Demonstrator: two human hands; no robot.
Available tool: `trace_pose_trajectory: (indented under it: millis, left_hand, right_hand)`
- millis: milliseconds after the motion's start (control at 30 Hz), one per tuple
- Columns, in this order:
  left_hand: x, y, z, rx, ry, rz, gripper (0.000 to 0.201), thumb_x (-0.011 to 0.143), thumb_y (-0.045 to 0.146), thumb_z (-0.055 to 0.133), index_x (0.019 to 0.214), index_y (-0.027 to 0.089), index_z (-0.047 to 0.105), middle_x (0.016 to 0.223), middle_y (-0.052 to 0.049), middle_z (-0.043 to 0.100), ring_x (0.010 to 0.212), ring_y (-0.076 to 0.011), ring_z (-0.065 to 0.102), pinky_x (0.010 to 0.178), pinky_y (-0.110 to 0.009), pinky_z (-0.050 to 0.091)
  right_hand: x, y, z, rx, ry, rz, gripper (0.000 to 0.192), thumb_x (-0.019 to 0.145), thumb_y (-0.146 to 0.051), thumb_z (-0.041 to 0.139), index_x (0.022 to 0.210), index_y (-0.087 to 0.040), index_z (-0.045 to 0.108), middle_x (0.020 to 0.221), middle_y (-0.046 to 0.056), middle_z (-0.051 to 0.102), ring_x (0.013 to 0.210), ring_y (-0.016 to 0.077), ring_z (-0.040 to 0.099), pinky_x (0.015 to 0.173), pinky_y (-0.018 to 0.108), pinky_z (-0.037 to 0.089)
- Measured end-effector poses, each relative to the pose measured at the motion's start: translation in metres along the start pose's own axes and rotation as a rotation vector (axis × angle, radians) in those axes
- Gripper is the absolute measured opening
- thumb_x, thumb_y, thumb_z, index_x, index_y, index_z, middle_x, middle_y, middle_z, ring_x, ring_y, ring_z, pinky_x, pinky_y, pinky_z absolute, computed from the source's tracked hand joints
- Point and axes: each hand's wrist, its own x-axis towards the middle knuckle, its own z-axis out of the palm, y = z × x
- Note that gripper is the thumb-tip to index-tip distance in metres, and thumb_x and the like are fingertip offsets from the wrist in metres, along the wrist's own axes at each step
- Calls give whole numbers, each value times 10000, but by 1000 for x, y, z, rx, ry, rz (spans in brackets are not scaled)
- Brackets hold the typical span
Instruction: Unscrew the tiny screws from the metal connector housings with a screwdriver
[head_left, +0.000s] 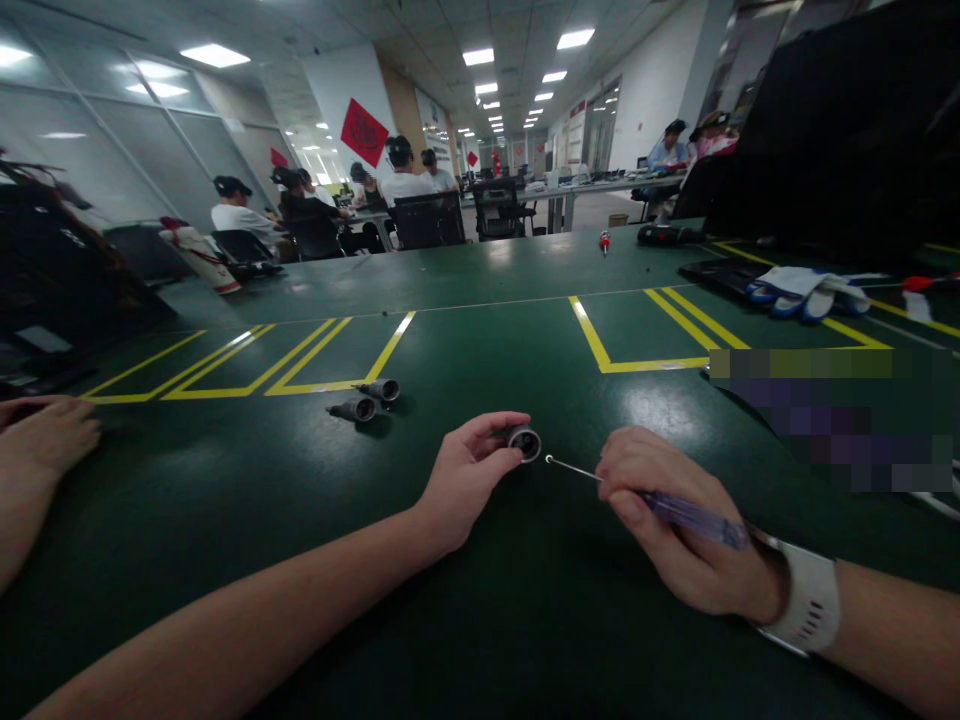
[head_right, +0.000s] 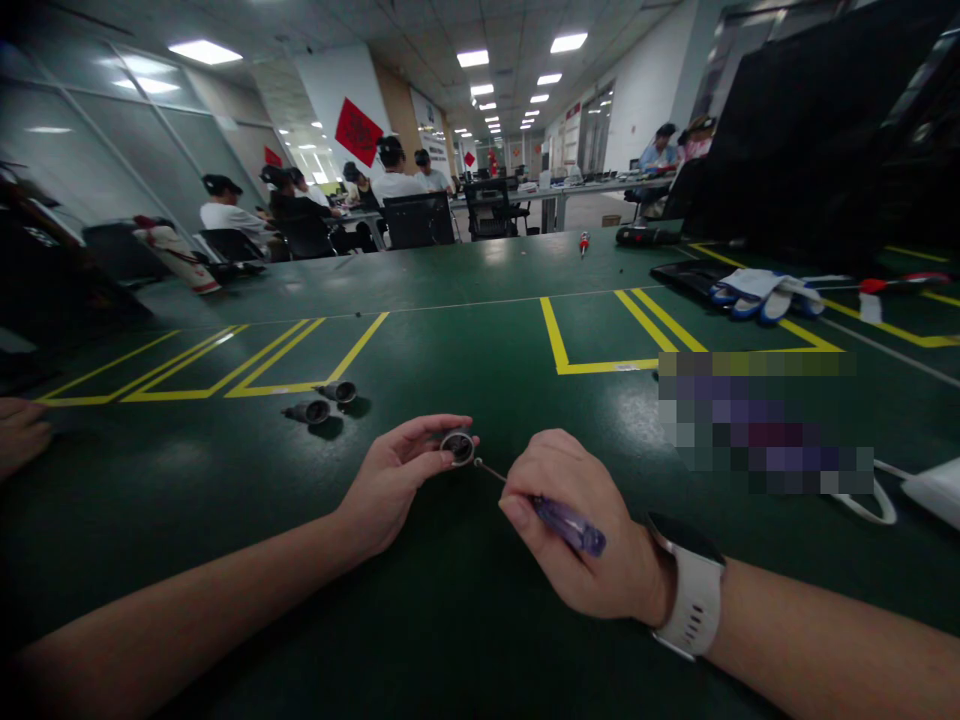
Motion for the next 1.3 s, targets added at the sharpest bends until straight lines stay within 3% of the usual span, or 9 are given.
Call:
trace_pose_trajectory:
  millis: [100, 233, 433, 633, 1133, 1300]
  left_hand:
    - [-1, 1, 2, 0, 6, 3, 334, 726, 128, 614, 1057, 172, 622, 997, -51, 695, 957, -195, 639, 895, -356, 483]
    - [-3, 4, 5, 44, 13, 7, 334, 710, 134, 618, 1042, 157, 643, 952, -59, 710, 903, -192, 653, 864, -342, 494]
    - [-6, 7, 7, 113, -10, 23, 329, 728, 174, 609, 1054, 150, 644, 950, -66, 711, 880, -192, 661, 836, -341, 517]
    - [-6, 6, 7, 166, 21, 122, 201, 712, 154, 602, 890, 149, 695, 1049, -64, 686, 889, -180, 660, 858, -326, 523]
    - [-4, 4, 7, 221, -3, 148, 208, 723, 122, 554, 889, 147, 676, 1044, -69, 680, 943, -183, 640, 892, -350, 504]
    - [-1, -2, -2, 418, -57, 226, 231, 721, 104, 540, 915, 151, 656, 1052, -75, 665, 956, -178, 628, 841, -309, 508]
  right_hand:
    - [-1, -1, 3, -44, -79, -99, 138, 831, -107, 499, 956, -153, 536, 846, 64, 605, 828, 180, 553, 771, 367, 450]
    - [1, 0, 7, -146, -138, -124, 167, 832, -103, 522, 993, -147, 535, 904, 80, 626, 888, 186, 559, 798, 358, 463]
    - [4, -2, 7, -214, -175, -146, 94, 849, -115, 514, 935, -147, 537, 867, 69, 635, 878, 180, 571, 802, 347, 466]
    - [5, -4, 8, -231, -189, -156, 77, 852, -121, 505, 916, -141, 544, 865, 74, 641, 845, 175, 571, 784, 342, 463]
    - [5, -7, 7, -211, -213, -166, 106, 854, -119, 481, 936, -155, 538, 832, 68, 640, 794, 172, 569, 749, 355, 454]
    - [5, -10, 6, -204, -226, -241, 115, 837, -111, 497, 932, -154, 546, 816, 63, 646, 764, 167, 571, 751, 359, 448]
